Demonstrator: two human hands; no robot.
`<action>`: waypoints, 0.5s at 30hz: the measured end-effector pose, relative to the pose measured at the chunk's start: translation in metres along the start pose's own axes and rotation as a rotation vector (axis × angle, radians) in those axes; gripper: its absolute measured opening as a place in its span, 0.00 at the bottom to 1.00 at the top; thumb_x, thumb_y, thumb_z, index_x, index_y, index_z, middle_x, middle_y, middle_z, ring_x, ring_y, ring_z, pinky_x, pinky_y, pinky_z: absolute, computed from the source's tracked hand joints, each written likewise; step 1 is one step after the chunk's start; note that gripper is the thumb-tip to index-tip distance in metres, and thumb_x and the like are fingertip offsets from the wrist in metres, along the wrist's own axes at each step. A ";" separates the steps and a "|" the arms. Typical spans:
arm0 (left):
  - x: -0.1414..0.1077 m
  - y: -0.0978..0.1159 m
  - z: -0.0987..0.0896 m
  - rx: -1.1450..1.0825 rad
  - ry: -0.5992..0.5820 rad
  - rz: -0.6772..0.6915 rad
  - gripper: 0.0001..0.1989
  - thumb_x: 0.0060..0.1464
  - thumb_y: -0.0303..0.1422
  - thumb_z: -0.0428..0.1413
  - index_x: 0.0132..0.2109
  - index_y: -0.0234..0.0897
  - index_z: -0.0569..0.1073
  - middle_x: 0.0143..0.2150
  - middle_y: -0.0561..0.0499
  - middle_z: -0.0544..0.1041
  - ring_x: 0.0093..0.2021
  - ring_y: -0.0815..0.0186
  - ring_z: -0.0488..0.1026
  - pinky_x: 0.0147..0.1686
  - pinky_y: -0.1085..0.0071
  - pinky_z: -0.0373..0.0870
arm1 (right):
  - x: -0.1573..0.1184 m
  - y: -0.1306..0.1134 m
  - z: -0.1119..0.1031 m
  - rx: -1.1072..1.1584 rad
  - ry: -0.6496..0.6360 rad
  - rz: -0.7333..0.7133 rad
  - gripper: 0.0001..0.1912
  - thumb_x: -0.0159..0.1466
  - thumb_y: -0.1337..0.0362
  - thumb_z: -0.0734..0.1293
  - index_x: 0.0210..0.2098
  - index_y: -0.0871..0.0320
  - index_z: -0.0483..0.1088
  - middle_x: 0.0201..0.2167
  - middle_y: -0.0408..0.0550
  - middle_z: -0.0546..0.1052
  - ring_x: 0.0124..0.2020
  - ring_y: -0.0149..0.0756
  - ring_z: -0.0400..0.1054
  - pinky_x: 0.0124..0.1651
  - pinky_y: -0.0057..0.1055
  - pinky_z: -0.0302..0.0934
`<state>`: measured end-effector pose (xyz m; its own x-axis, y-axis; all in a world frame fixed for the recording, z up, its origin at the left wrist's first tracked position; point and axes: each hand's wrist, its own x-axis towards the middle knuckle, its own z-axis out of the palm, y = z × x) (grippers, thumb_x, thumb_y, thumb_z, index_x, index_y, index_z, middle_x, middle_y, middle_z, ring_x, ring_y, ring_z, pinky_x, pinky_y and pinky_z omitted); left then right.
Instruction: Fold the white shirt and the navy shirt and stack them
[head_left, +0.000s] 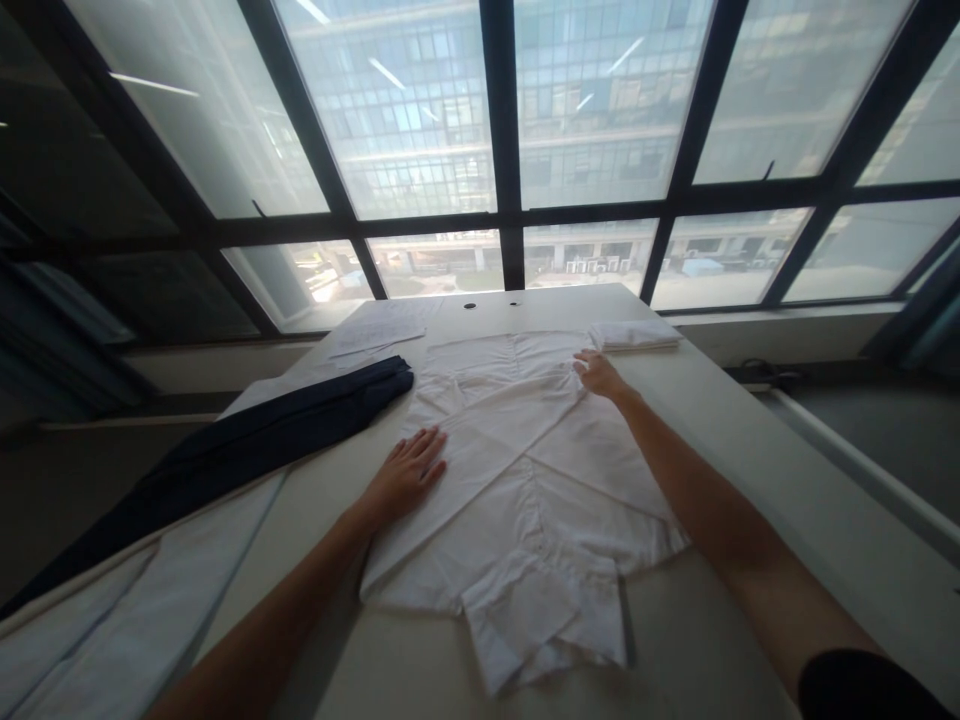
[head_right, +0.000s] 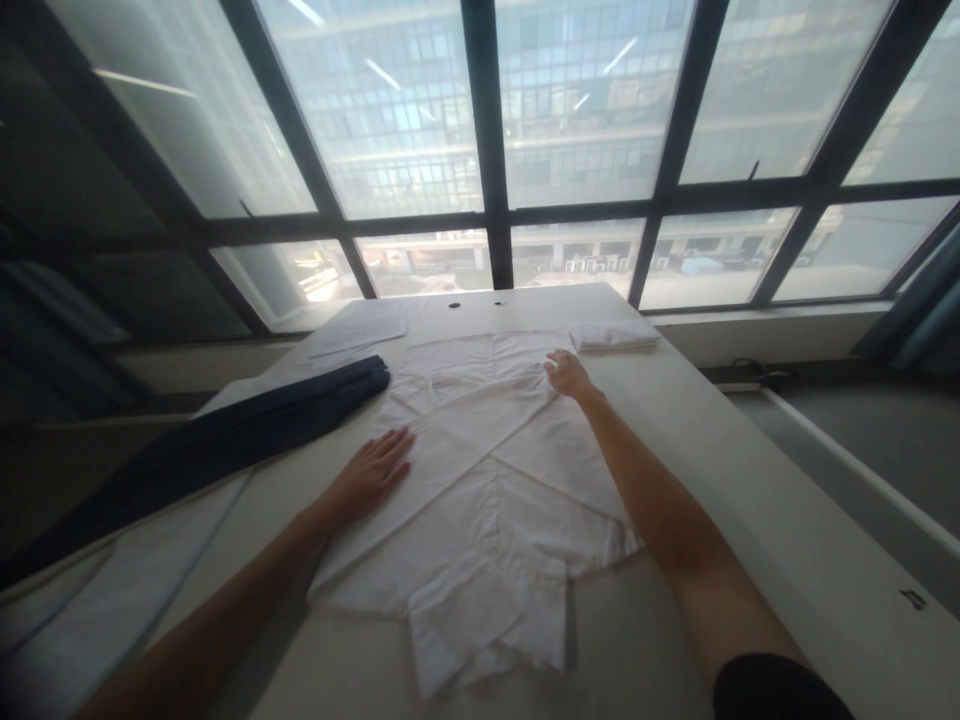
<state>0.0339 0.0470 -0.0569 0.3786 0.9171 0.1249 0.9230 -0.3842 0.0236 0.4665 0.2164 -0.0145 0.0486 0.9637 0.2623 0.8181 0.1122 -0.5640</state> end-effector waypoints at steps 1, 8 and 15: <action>0.000 -0.001 0.000 0.003 0.006 0.001 0.32 0.70 0.50 0.37 0.73 0.41 0.57 0.74 0.45 0.54 0.74 0.54 0.50 0.69 0.48 0.51 | -0.002 -0.007 0.007 -0.011 -0.020 -0.027 0.21 0.67 0.58 0.65 0.58 0.57 0.74 0.61 0.54 0.73 0.63 0.43 0.64 0.66 0.37 0.55; 0.000 -0.004 0.004 0.012 0.026 0.011 0.31 0.70 0.50 0.37 0.73 0.42 0.57 0.74 0.45 0.55 0.73 0.54 0.51 0.69 0.49 0.51 | -0.009 0.008 0.016 -0.121 0.058 0.199 0.22 0.71 0.60 0.57 0.53 0.67 0.75 0.52 0.70 0.75 0.61 0.55 0.66 0.64 0.48 0.55; 0.000 -0.002 0.003 0.014 0.030 0.015 0.31 0.70 0.50 0.37 0.72 0.43 0.58 0.74 0.46 0.55 0.73 0.56 0.52 0.69 0.51 0.52 | 0.006 0.037 0.006 0.005 0.063 0.298 0.21 0.70 0.57 0.59 0.35 0.62 0.79 0.31 0.61 0.81 0.38 0.46 0.78 0.42 0.37 0.70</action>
<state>0.0322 0.0485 -0.0598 0.3905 0.9074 0.1553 0.9181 -0.3964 0.0074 0.4935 0.2282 -0.0388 0.3215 0.9375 0.1329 0.7597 -0.1716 -0.6272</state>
